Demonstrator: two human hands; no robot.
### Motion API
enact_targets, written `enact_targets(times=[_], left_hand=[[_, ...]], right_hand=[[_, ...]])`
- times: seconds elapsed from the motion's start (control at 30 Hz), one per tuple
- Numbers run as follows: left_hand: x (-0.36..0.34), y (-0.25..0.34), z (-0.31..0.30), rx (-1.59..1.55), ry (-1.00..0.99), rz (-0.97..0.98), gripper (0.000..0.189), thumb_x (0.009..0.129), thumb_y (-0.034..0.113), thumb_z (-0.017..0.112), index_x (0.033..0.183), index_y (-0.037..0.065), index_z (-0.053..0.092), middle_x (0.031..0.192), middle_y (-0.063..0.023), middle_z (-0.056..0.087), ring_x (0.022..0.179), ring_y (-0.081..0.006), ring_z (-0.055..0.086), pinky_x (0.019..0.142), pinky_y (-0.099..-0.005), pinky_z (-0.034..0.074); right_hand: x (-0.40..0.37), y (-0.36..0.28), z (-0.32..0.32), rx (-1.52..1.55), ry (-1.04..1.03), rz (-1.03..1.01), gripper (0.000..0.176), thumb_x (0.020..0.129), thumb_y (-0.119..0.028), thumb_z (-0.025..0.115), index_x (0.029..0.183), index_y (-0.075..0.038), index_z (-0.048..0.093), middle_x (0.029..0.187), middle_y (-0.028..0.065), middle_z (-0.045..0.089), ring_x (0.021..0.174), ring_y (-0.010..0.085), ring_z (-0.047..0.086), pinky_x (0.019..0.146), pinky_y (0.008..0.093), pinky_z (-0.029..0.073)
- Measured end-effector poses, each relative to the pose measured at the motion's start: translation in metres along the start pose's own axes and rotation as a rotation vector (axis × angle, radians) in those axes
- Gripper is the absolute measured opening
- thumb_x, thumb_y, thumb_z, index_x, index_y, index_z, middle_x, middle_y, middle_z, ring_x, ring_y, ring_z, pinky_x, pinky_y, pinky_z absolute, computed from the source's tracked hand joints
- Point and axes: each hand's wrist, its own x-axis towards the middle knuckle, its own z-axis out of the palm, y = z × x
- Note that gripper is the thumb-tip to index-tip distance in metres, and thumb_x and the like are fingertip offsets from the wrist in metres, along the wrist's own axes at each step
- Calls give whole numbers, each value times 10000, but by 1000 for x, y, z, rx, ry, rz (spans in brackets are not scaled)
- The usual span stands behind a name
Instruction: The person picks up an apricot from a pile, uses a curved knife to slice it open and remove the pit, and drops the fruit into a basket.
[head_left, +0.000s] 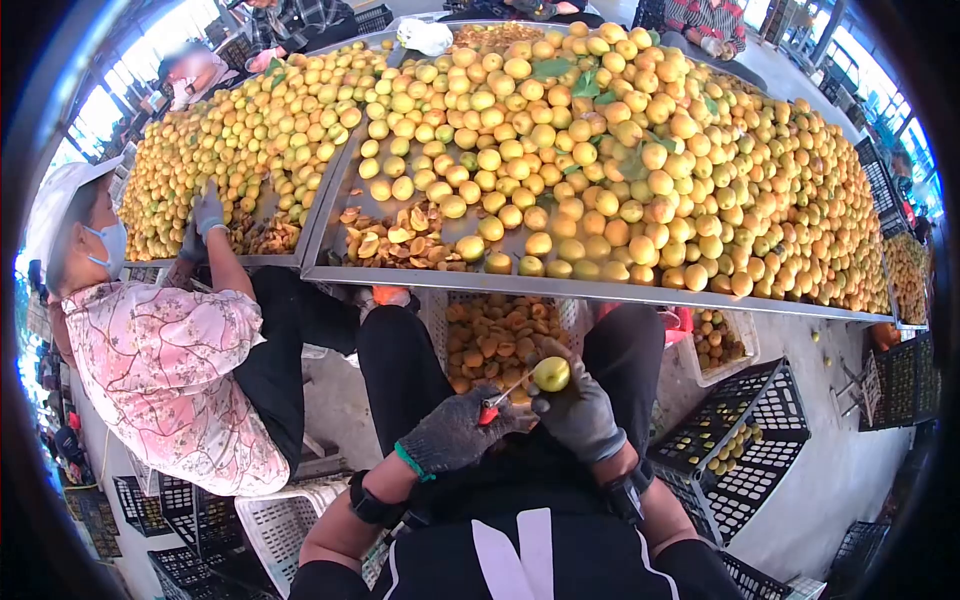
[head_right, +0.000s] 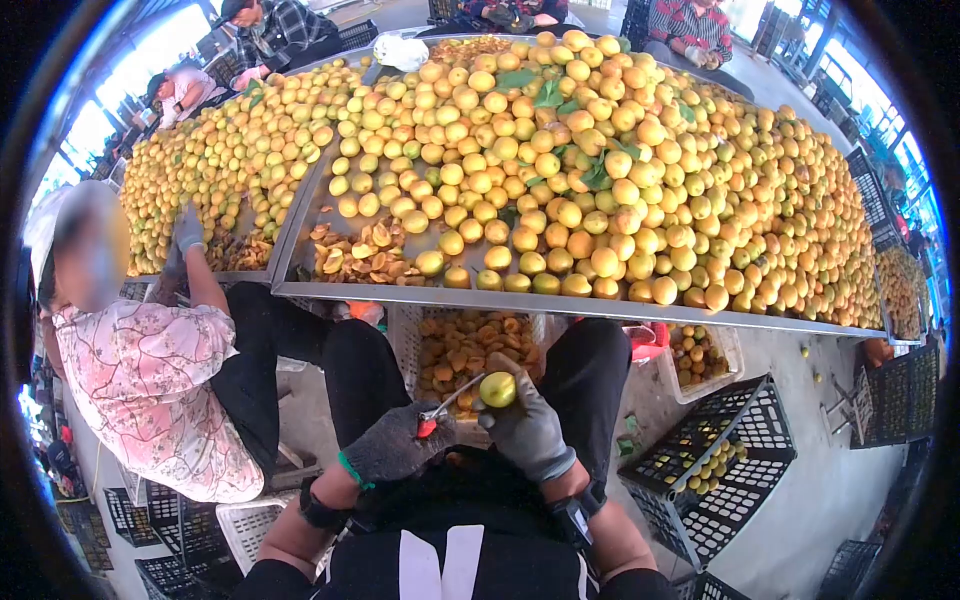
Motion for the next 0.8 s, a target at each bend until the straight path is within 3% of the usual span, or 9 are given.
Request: enact_targets(times=[0.07, 0.13, 0.17, 0.23, 0.33, 0.5, 0.6, 0.67, 0.8], left_hand=[[1, -2, 6, 50, 84, 146, 325, 872, 249, 680, 1070, 6, 596, 791, -192, 649, 731, -332, 654, 677, -405, 508], [0, 2, 7, 133, 88, 104, 347, 873, 273, 676, 1072, 1, 594, 820, -208, 652, 764, -360, 653, 685, -412, 509], [-1, 4, 8, 215, 91, 64, 371, 874, 298, 672, 1073, -4, 591, 848, -224, 654, 798, -388, 652, 692, -419, 509], [-1, 5, 8, 205, 60, 34, 376, 874, 302, 669, 1077, -4, 590, 870, -229, 654, 827, -398, 646, 702, -423, 509], [-3, 8, 8, 205, 37, 37, 379, 874, 301, 667, 1083, -5, 589, 898, -233, 656, 854, -404, 642, 713, -426, 509], [-7, 15, 7, 102, -15, 25, 387, 870, 288, 671, 1119, 5, 587, 915, -233, 662, 843, -399, 648, 718, -426, 512], [-11, 12, 10, 145, -3, 2, 400, 872, 291, 663, 1160, 26, 580, 921, -229, 665, 850, -397, 651, 726, -426, 517], [-12, 6, 12, 245, 30, 120, 485, 895, 365, 595, 1285, 84, 533, 880, -221, 668, 808, -386, 657, 697, -471, 521], [-19, 7, 12, 344, 23, 70, 483, 895, 346, 586, 1290, 74, 525, 888, -224, 665, 797, -379, 657, 684, -476, 517]], right_hand=[[-4, -1, 10, -87, -48, -69, 520, 998, -452, 402, 1395, -118, 386, 1193, 107, 534, 961, 225, 550, 783, 355, 460], [-11, -2, 20, -49, -176, -15, 600, 950, -388, 547, 1434, -97, 343, 1274, 138, 524, 982, 230, 573, 833, 340, 479], [-15, -1, 24, -47, -175, -15, 600, 950, -388, 547, 1434, -97, 343, 1274, 138, 524, 982, 230, 573, 833, 340, 479], [-21, 1, 28, -331, -190, -118, 629, 913, -277, 637, 1428, -78, 336, 1294, 142, 516, 1125, 256, 553, 934, 363, 458], [-22, -5, 19, -397, -290, -97, 662, 884, -231, 680, 1430, -100, 329, 1356, 116, 473, 1216, 240, 505, 997, 357, 454], [-26, -5, 28, -450, -309, -96, 681, 879, -255, 682, 1430, -88, 320, 1340, 119, 475, 1239, 251, 492, 1019, 372, 438], [-25, -4, 27, -427, -312, -65, 686, 876, -253, 685, 1426, -73, 317, 1326, 123, 480, 1238, 257, 492, 1033, 383, 421], [-25, -5, 26, -399, -315, -42, 684, 876, -247, 685, 1423, -64, 316, 1320, 124, 482, 1239, 261, 491, 1044, 389, 407], [-27, -9, 31, -452, -366, -7, 649, 885, -227, 674, 1410, -51, 335, 1318, 133, 501, 1237, 262, 494, 1060, 388, 376]])
